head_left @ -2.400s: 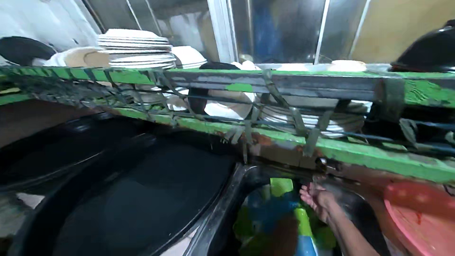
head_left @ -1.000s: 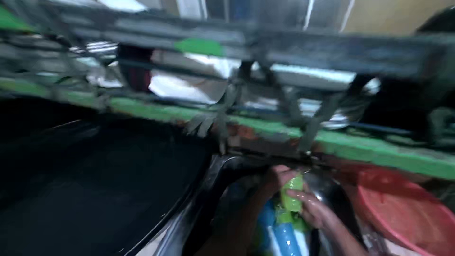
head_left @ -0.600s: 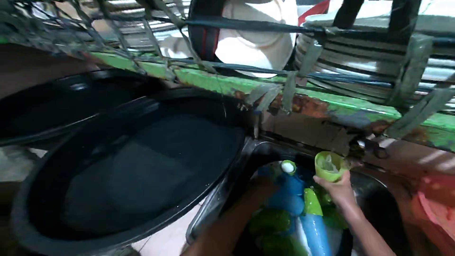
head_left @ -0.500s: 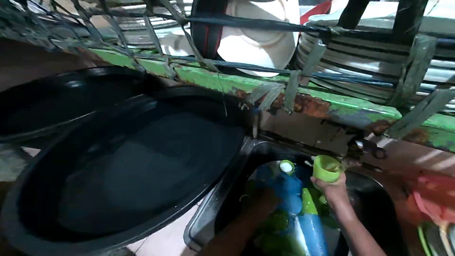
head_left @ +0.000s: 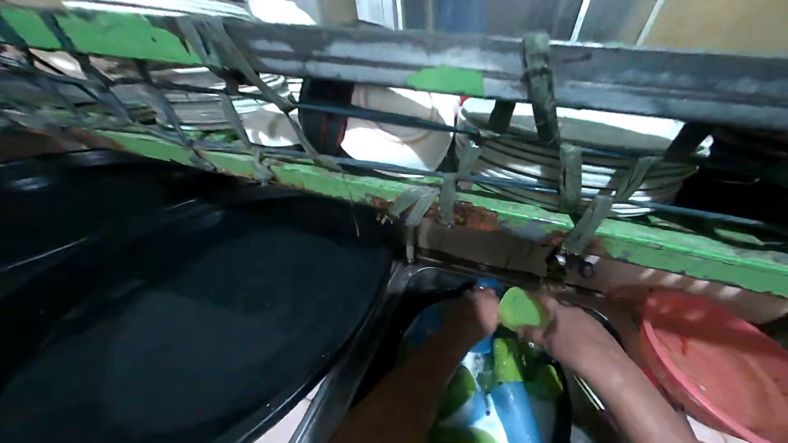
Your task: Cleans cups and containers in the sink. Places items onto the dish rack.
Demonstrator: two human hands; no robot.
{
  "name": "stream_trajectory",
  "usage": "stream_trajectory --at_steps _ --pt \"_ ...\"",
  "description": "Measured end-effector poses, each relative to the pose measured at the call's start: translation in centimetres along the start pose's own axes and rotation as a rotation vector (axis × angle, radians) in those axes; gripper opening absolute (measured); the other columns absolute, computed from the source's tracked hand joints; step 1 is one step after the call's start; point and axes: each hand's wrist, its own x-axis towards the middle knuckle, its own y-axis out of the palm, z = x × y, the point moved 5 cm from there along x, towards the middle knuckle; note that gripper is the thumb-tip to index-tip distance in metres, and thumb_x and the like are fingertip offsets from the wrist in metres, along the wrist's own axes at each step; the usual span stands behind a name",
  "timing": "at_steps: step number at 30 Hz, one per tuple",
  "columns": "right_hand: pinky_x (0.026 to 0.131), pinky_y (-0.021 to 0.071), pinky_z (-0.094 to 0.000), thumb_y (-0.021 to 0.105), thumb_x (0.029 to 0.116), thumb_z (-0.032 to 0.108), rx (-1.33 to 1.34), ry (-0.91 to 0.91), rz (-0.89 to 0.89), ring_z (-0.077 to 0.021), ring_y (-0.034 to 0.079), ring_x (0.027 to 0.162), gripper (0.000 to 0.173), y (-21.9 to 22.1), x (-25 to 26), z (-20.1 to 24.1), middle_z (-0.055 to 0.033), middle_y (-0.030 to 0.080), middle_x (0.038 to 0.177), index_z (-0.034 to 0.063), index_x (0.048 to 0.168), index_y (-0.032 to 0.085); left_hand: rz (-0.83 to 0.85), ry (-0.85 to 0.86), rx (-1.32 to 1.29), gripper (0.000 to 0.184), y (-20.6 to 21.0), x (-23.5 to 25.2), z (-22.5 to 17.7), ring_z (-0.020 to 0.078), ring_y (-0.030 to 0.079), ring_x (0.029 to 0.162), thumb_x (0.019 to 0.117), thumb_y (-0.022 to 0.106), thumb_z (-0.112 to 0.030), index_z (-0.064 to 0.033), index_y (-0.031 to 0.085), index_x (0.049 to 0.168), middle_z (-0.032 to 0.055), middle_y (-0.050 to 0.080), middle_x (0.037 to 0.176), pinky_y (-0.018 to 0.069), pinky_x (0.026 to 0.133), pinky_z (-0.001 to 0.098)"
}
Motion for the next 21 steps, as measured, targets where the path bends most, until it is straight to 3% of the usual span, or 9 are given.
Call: stream_trajectory --at_steps 3,6,8,10,12,15,17,19,21 --pt "0.102 0.0482 -0.0611 0.073 0.0908 0.047 -0.129 -0.119 -0.218 -0.0446 0.052 0.133 0.063 -2.1 -3.1 -0.6 -0.0194 0.057 0.144 0.0286 0.149 0.055 0.199 -0.026 -0.101 0.057 -1.0 0.3 -4.1 0.0395 0.05 0.138 0.1017 0.058 -0.032 -0.0005 0.047 0.148 0.0231 0.051 0.149 0.0411 0.112 0.0598" --pt "0.096 0.0499 -0.0654 0.079 0.0858 0.041 -0.033 -0.138 -0.374 -0.0494 0.055 0.127 0.065 -2.5 -5.4 -4.0 -0.0227 0.061 0.138 0.0244 0.145 0.059 0.152 0.102 -0.28 0.04 -0.4 1.5 -5.4 0.037 0.057 0.13 0.1044 0.054 -0.021 0.002 0.058 0.137 0.0243 0.061 0.136 0.0419 0.111 0.0541" --pt "0.103 0.0464 -0.0644 0.076 0.0883 0.044 0.116 -0.069 -0.367 -0.0452 0.056 0.128 0.072 -2.4 -6.7 -6.5 -0.0218 0.059 0.14 0.0154 0.15 0.052 0.095 -0.043 -0.658 0.035 1.0 2.6 -3.7 0.0334 0.062 0.116 0.1089 0.047 -0.02 0.0074 0.061 0.126 0.026 0.064 0.124 0.0485 0.101 0.0479" --pt "0.103 0.0467 -0.0634 0.077 0.0892 0.044 0.286 -0.017 -0.361 -0.0422 0.061 0.123 0.076 -2.0 -7.9 -8.5 -0.0233 0.062 0.135 0.0064 0.149 0.048 0.099 -0.3 -1.148 0.049 3.7 3.2 -1.4 0.0374 0.059 0.123 0.1097 0.046 -0.036 -0.0012 0.048 0.144 0.0255 0.055 0.139 0.0524 0.095 0.0565" --pt "0.099 0.0494 -0.0631 0.076 0.0902 0.041 0.403 0.019 -0.362 -0.0414 0.064 0.116 0.073 -1.1 -8.9 -9.7 -0.0253 0.064 0.129 0.0026 0.146 0.048 0.148 -0.44 -1.359 0.059 5.6 3.1 -0.8 0.0348 0.057 0.129 0.1037 0.055 -0.049 -0.0144 0.046 0.151 0.0185 0.055 0.144 0.0501 0.1 0.0593" --pt "0.099 0.0511 -0.0578 0.078 0.0901 0.033 0.542 -0.014 -0.38 -0.0385 0.065 0.114 0.069 0.7 -10.0 -10.8 -0.0279 0.063 0.127 -0.0026 0.143 0.049 0.132 -0.268 -1.054 0.044 4.1 2.8 -2.6 0.0299 0.06 0.121 0.1 0.066 -0.032 0.002 0.062 0.128 0.0198 0.062 0.132 0.049 0.102 0.0494" --pt "0.101 0.0517 -0.0498 0.077 0.0902 0.028 0.64 -0.082 -0.377 -0.0325 0.064 0.117 0.068 1.9 -10.7 -11.3 -0.0278 0.061 0.13 -0.0063 0.141 0.049 0.073 -0.034 -0.656 0.036 0.7 1.7 -5.1 0.0285 0.054 0.13 0.1004 0.065 -0.027 0.0059 0.071 0.114 0.021 0.06 0.134 0.04 0.113 0.0423" --pt "0.102 0.0527 -0.044 0.077 0.0894 0.025 0.709 -0.152 -0.377 -0.0272 0.064 0.118 0.067 3.0 -11.2 -11.9 -0.0263 0.061 0.131 -0.0084 0.14 0.048 -0.179 0.203 -0.389 0.034 -1.3 -0.2 -6.9 0.0302 0.055 0.131 0.1013 0.062 -0.027 0.0035 0.075 0.102 0.0194 0.068 0.125 0.0353 0.118 0.0412" --pt "0.1 0.0539 -0.044 0.08 0.0878 0.023 0.732 -0.157 -0.373 -0.027 0.065 0.113 0.066 4.0 -11.3 -12.3 -0.0259 0.063 0.126 -0.0088 0.137 0.049 -0.511 0.406 -0.291 0.029 0.3 -0.6 -6.5 0.0294 0.064 0.122 0.0994 0.063 -0.024 0.0002 0.075 0.09 0.0145 0.074 0.113 0.0427 0.115 0.0425"
